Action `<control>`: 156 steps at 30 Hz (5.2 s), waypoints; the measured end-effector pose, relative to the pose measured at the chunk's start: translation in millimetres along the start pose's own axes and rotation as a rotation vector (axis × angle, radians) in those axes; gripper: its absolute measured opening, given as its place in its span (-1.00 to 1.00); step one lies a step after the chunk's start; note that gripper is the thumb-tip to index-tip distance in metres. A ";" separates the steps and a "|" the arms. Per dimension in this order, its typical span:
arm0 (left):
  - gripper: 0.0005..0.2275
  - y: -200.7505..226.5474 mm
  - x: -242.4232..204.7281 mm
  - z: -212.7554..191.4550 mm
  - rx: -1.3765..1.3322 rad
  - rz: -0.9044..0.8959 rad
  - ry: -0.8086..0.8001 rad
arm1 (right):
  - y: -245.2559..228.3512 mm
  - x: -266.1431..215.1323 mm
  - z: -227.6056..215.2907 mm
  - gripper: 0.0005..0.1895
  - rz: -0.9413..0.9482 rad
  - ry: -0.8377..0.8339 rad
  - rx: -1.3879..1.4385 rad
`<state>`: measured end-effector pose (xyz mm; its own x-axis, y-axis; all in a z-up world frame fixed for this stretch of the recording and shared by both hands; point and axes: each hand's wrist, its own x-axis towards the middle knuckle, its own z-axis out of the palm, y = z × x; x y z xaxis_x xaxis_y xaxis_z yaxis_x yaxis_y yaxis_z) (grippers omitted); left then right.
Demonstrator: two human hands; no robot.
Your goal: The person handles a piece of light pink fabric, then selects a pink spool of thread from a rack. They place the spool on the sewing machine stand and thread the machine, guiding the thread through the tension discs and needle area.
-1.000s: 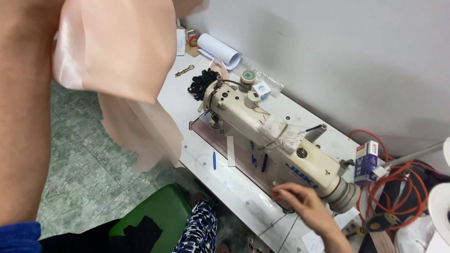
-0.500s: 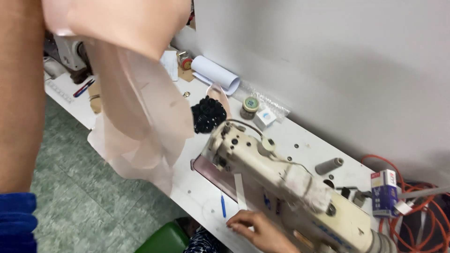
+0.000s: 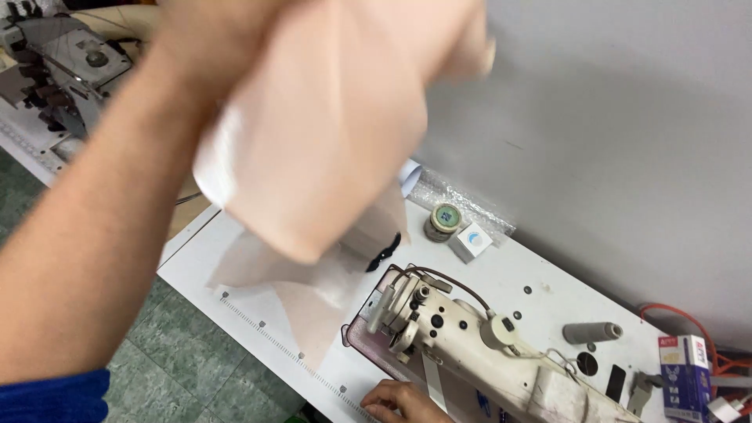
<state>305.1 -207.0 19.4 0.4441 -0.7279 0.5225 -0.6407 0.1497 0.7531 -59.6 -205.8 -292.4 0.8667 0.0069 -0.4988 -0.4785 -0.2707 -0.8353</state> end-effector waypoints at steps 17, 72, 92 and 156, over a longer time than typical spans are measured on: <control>-0.94 -88.9 -202.5 83.8 -0.265 -0.506 0.038 | -37.1 -49.3 -28.3 -0.78 -0.272 -0.042 -0.041; -0.90 -183.0 -17.0 -177.4 -0.402 -0.220 -0.296 | -234.9 192.6 17.6 -0.82 -0.072 0.669 0.404; -0.71 -366.4 -84.3 80.6 -0.190 -0.552 -0.538 | -59.4 148.7 83.5 -0.85 0.326 0.977 0.887; -0.81 -473.4 -144.4 78.0 -0.235 -0.670 -0.566 | 11.6 102.0 63.6 -0.48 0.746 1.206 0.474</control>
<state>495.4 -224.9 -443.7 0.2634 -0.9226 -0.2820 -0.1877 -0.3357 0.9231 14.3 -146.9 -367.6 -0.1127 -0.8311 -0.5446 -0.6467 0.4775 -0.5948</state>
